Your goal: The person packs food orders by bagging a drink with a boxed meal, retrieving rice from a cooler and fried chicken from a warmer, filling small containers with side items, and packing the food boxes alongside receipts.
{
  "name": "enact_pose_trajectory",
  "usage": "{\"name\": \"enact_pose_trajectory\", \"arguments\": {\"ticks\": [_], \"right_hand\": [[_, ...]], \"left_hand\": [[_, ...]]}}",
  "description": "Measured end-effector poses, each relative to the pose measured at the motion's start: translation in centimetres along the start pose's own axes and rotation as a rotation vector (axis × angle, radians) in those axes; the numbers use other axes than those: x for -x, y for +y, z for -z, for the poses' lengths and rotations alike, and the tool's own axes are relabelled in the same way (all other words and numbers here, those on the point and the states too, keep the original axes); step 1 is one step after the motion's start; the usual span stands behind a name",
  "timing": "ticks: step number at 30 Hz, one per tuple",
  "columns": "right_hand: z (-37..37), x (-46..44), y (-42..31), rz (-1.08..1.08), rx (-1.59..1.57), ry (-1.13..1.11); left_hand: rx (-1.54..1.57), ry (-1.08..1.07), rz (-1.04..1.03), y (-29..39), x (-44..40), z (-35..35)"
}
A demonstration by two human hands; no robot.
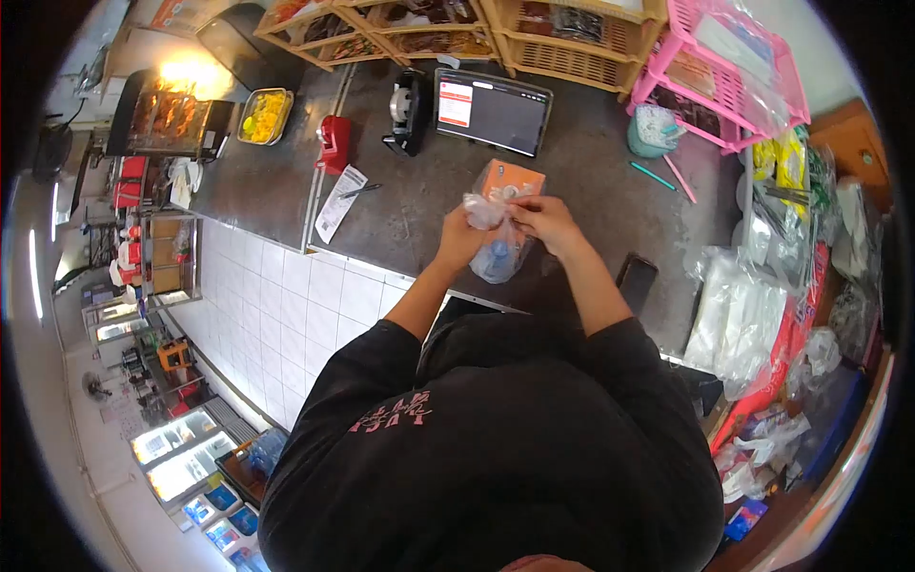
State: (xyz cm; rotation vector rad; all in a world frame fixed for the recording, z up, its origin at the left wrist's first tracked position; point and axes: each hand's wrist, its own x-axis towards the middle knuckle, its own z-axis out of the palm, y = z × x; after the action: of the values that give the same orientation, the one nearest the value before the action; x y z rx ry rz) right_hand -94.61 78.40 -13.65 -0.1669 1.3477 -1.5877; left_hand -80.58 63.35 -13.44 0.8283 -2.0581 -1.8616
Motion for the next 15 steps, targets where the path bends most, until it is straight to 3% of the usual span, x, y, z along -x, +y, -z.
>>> {"name": "enact_pose_trajectory", "arguments": {"ticks": [1, 5, 7, 9, 11, 12, 14, 15], "right_hand": [[0.7, -0.1, -0.3, -0.044, -0.007, -0.06], [0.5, 0.9, -1.5, -0.116, -0.003, -0.147], [-0.8, 2.6, -0.1, -0.1, 0.024, -0.127], [-1.8, 3.9, 0.7, -0.072, 0.052, -0.093], [-2.6, 5.3, 1.4, 0.173, 0.353, -0.012], [-3.4, 5.7, 0.9, 0.296, 0.506, 0.031], [-5.3, 6.6, -1.1, 0.334, 0.579, 0.062], [-6.8, 6.8, -2.2, 0.588, 0.874, 0.273]], "left_hand": [[-0.236, -0.069, -0.151, 0.0, -0.5, 0.5], [-0.273, -0.13, -0.165, 2.4, -1.6, 1.3], [-0.117, -0.069, 0.057, 2.3, -1.9, 1.0], [-0.084, -0.063, 0.061, -1.3, -2.7, 0.7], [-0.047, -0.065, 0.072, -2.1, -2.6, 0.4], [-0.184, -0.062, 0.045, -0.9, -2.4, 0.3], [-0.317, -0.064, 0.011, 0.6, -2.7, 2.3], [-0.232, -0.125, -0.059, 0.8, -3.2, 4.3]]}}
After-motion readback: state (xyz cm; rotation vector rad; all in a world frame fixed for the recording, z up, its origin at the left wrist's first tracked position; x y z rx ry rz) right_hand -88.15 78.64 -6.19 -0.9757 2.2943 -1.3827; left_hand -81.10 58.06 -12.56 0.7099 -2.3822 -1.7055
